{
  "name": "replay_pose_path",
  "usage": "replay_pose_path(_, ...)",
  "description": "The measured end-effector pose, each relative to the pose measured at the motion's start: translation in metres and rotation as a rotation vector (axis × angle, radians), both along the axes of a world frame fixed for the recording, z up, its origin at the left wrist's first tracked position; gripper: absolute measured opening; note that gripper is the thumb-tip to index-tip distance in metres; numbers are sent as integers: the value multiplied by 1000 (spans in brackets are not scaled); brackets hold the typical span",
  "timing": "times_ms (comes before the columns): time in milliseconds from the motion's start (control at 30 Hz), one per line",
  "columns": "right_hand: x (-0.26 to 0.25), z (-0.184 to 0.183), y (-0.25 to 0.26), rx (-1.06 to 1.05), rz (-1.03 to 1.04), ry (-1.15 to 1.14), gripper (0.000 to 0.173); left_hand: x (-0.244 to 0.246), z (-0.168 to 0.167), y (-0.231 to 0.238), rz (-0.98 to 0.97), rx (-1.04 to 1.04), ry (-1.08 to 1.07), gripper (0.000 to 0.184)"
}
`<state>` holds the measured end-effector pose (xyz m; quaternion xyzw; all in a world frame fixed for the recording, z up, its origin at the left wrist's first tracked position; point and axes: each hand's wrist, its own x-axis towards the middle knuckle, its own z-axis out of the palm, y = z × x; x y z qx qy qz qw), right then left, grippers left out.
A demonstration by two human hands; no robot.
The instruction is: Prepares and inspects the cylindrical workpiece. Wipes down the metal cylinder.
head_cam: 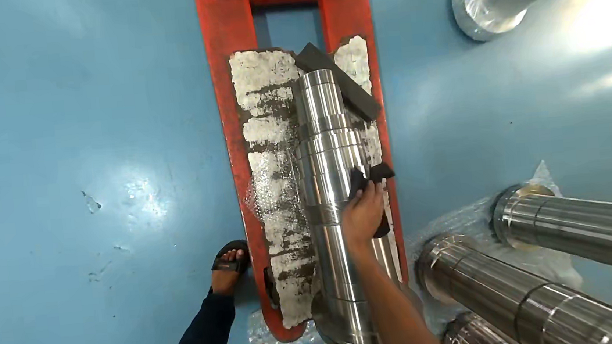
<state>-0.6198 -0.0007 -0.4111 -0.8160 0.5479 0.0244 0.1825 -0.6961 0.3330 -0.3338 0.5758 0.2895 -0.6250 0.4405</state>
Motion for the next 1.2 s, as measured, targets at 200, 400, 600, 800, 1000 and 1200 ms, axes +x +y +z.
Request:
replay_pose_path(200, -19, -7, -67, 260, 7, 33, 45, 15, 4, -7, 36, 15, 15, 21)
replay_pose_path(400, -11, 11, -19, 109, 96, 118, 48, 22, 8, -12, 53, 11, 21, 20)
replay_pose_path(600, -39, -5, -33, 83, 225, -18, 48, 37, 12, -19, 37, 43, -14, 20)
replay_pose_path(800, -54, -18, 14, -133, 693, -110, 48, 38, 12, -24, 23, 27, 5, 20)
replay_pose_path(1000, -25, -20, 26, -59, 1190, 136, 46, 39, 12, -32, 43, 52, 16, 19)
replay_pose_path(1200, 44, -35, 71, 282, 1406, 969, 35, 40, 13, -34, 37, 52, 2, 18)
